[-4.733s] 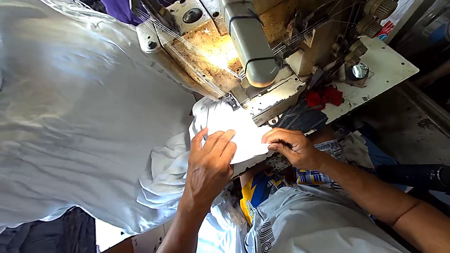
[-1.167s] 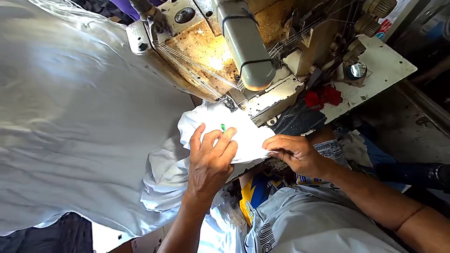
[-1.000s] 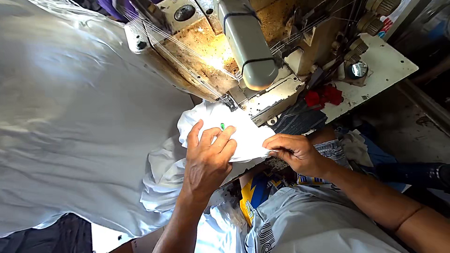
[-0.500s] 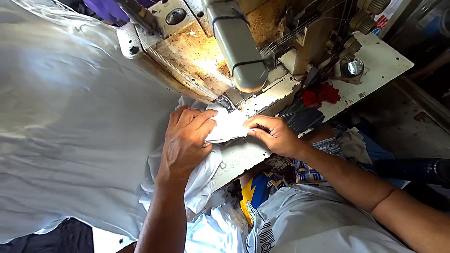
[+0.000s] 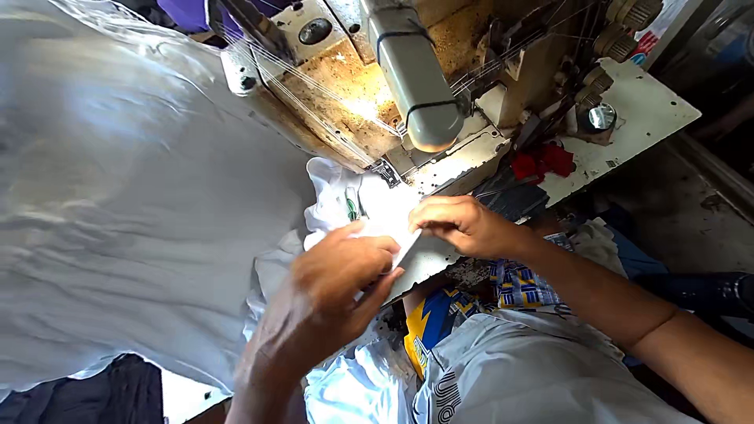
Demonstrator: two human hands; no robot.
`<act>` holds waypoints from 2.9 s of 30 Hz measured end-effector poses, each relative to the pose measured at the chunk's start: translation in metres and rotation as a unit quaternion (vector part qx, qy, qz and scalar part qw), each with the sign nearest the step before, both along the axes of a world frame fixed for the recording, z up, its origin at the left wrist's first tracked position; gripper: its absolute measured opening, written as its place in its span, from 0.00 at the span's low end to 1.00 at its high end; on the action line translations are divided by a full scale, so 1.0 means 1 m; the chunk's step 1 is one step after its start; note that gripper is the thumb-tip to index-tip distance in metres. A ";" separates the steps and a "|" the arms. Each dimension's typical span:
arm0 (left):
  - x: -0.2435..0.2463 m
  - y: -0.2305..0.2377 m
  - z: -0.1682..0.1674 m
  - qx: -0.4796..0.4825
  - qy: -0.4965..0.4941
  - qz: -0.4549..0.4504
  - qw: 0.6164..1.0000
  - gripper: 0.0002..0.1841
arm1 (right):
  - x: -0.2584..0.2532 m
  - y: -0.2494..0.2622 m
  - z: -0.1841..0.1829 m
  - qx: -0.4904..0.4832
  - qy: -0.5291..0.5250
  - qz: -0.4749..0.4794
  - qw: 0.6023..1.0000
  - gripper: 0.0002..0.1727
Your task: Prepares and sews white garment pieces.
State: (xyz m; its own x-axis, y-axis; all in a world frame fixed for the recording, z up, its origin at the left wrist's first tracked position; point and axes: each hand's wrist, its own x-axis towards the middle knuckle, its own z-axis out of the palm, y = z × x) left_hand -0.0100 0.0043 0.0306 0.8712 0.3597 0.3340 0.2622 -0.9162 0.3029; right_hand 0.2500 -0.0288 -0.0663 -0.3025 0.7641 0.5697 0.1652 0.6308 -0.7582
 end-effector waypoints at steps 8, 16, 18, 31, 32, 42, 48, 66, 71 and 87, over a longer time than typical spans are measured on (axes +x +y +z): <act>0.028 -0.015 -0.051 -0.030 -0.111 -0.040 0.993 0.06 | 0.004 -0.036 -0.011 0.008 0.001 -0.001 1.000 0.08; 0.020 0.006 -0.091 0.201 -0.003 0.152 0.968 0.12 | 0.004 -0.047 -0.022 -0.047 0.057 -0.033 0.997 0.07; 0.018 0.002 -0.086 0.203 0.008 0.167 0.965 0.07 | 0.003 -0.048 -0.024 -0.055 0.069 -0.035 0.996 0.07; 0.023 0.025 -0.058 0.189 0.031 0.177 0.965 0.05 | -0.004 -0.027 -0.017 -0.076 0.102 -0.093 0.988 0.04; 0.022 0.030 -0.058 0.189 0.028 0.179 0.965 0.06 | -0.005 -0.023 -0.017 -0.076 0.100 -0.097 0.987 0.04; 0.022 0.024 -0.053 0.125 -0.038 0.223 0.966 0.13 | -0.018 0.010 -0.009 -0.060 0.123 -0.108 0.985 0.06; 0.026 0.011 -0.068 0.100 -0.068 0.260 0.958 0.15 | -0.022 0.016 -0.009 -0.057 0.131 -0.119 0.983 0.08; 0.030 0.010 -0.092 0.082 -0.119 0.261 0.954 0.18 | 0.084 -0.068 0.012 -0.058 0.066 -0.307 0.948 0.14; 0.027 0.009 -0.075 0.027 -0.203 0.233 0.951 0.17 | 0.135 -0.076 0.041 0.010 0.066 -0.376 0.924 0.17; 0.048 0.076 -0.014 -0.115 0.044 0.411 0.903 0.42 | 0.286 0.040 0.143 -0.106 0.127 -0.284 0.944 0.16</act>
State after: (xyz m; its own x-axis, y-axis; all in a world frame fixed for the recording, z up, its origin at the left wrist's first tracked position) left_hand 0.0377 0.0804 0.0166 0.2980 0.9482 0.1096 0.8576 -0.3164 0.4056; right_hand 0.5360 0.0108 0.0770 0.3163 0.8667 0.3857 0.2281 0.3251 -0.9177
